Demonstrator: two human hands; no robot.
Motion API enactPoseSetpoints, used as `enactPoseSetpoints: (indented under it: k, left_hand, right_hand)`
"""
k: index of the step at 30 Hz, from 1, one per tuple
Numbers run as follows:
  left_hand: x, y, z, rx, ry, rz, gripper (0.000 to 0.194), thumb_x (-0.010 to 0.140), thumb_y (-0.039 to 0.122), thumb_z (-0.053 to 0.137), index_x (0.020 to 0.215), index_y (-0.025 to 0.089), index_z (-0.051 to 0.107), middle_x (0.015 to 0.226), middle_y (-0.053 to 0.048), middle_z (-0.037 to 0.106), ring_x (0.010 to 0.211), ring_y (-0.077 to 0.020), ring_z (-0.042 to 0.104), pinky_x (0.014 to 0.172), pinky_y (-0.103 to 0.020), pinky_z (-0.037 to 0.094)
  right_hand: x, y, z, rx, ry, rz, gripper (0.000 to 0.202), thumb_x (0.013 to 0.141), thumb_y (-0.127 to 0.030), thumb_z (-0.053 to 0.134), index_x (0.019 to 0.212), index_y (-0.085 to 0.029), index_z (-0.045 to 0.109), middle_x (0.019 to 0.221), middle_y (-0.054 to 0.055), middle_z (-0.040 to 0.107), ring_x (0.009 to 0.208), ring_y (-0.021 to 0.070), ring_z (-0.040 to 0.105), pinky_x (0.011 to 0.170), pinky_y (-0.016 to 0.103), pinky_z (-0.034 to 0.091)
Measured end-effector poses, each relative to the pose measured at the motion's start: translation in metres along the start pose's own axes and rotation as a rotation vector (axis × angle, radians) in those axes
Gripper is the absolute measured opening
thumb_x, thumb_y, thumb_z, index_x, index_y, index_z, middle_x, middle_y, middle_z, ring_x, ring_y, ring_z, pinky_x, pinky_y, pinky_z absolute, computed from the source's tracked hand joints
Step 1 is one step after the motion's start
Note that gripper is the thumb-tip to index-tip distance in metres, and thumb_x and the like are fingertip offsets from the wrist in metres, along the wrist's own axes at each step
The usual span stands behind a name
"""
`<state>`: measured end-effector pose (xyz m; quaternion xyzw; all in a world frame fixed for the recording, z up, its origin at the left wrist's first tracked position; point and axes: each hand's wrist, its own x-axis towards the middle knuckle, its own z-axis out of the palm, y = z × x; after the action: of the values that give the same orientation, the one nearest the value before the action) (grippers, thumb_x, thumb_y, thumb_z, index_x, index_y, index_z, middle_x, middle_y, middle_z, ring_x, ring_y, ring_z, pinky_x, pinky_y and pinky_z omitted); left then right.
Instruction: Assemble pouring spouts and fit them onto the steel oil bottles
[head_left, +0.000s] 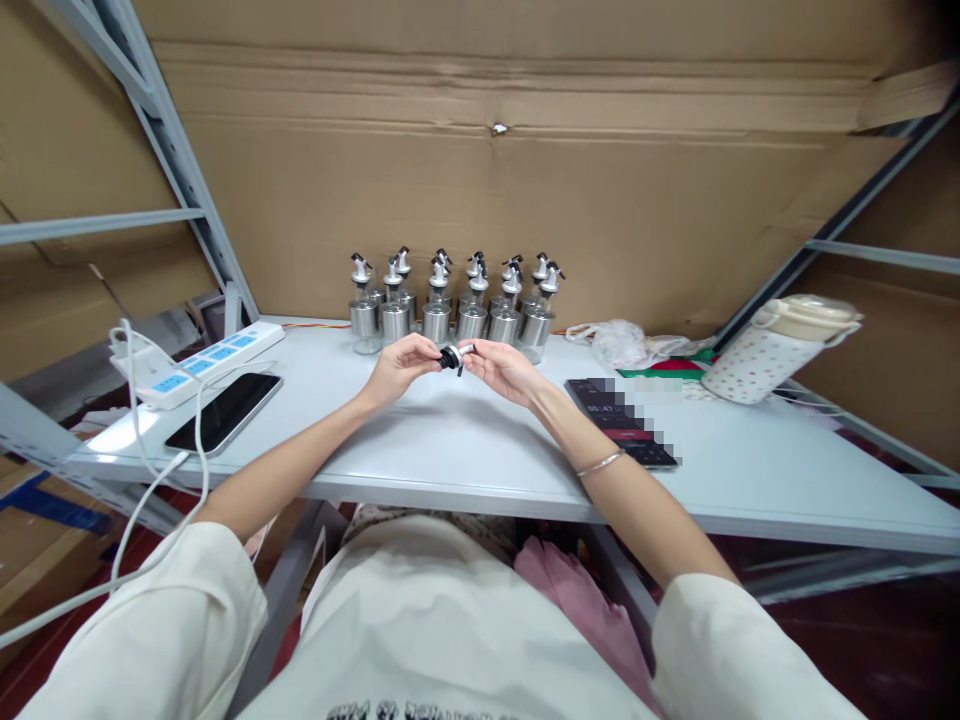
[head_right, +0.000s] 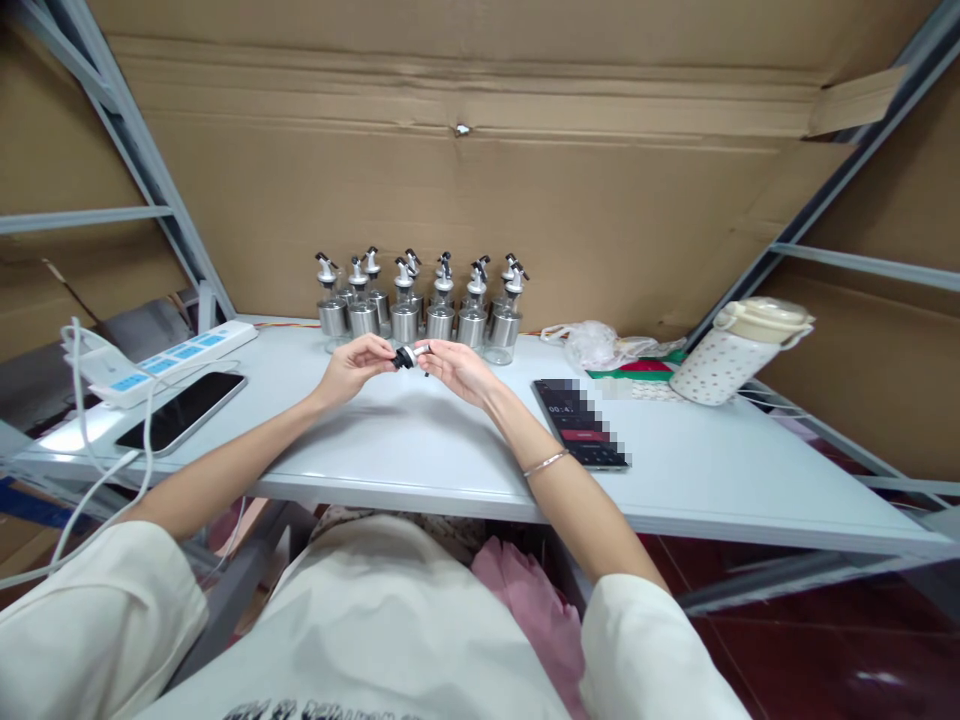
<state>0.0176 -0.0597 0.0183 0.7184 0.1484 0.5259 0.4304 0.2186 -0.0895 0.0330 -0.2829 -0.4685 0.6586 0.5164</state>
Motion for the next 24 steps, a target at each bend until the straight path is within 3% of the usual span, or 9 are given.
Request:
enactPoseSetpoints:
  k: [12, 17, 21, 24]
  left_hand:
    - [0.002, 0.002, 0.001, -0.054, 0.006, -0.001, 0.021, 0.064, 0.027, 0.079, 0.074, 0.014, 0.065, 0.083, -0.001, 0.058, 0.074, -0.0095, 0.059, 0.074, -0.027, 0.052]
    - [0.002, 0.001, 0.0, -0.045, -0.007, -0.019, 0.023, 0.063, 0.03, 0.079, 0.073, 0.014, 0.065, 0.082, -0.001, 0.06, 0.075, -0.0105, 0.06, 0.075, -0.028, 0.052]
    - [0.003, 0.0, -0.002, 0.069, -0.051, -0.032, 0.019, 0.066, 0.029, 0.076, 0.075, 0.015, 0.069, 0.084, -0.004, 0.062, 0.078, -0.0126, 0.061, 0.076, -0.028, 0.052]
    - [0.004, 0.0, -0.005, 0.218, -0.066, -0.03, 0.015, 0.071, 0.027, 0.07, 0.08, 0.016, 0.072, 0.086, -0.006, 0.064, 0.08, -0.0131, 0.061, 0.075, -0.027, 0.051]
  right_hand:
    - [-0.001, 0.0, 0.008, 0.067, 0.045, 0.037, 0.018, 0.089, -0.014, 0.051, 0.083, -0.01, 0.068, 0.078, 0.004, 0.067, 0.068, 0.0051, 0.061, 0.075, 0.013, 0.05]
    - [-0.001, 0.0, 0.002, 0.013, 0.027, 0.036, 0.013, 0.085, -0.016, 0.056, 0.084, -0.011, 0.069, 0.079, 0.004, 0.067, 0.071, 0.0062, 0.061, 0.077, 0.016, 0.05]
    - [0.001, 0.002, -0.008, -0.288, 0.008, 0.098, 0.014, 0.079, -0.02, 0.062, 0.088, -0.012, 0.069, 0.073, 0.003, 0.065, 0.068, 0.0095, 0.059, 0.068, 0.023, 0.049]
    - [0.003, 0.004, -0.008, -0.604, 0.132, -0.022, 0.014, 0.074, -0.023, 0.064, 0.082, -0.012, 0.069, 0.06, -0.002, 0.057, 0.053, 0.0065, 0.047, 0.054, 0.021, 0.041]
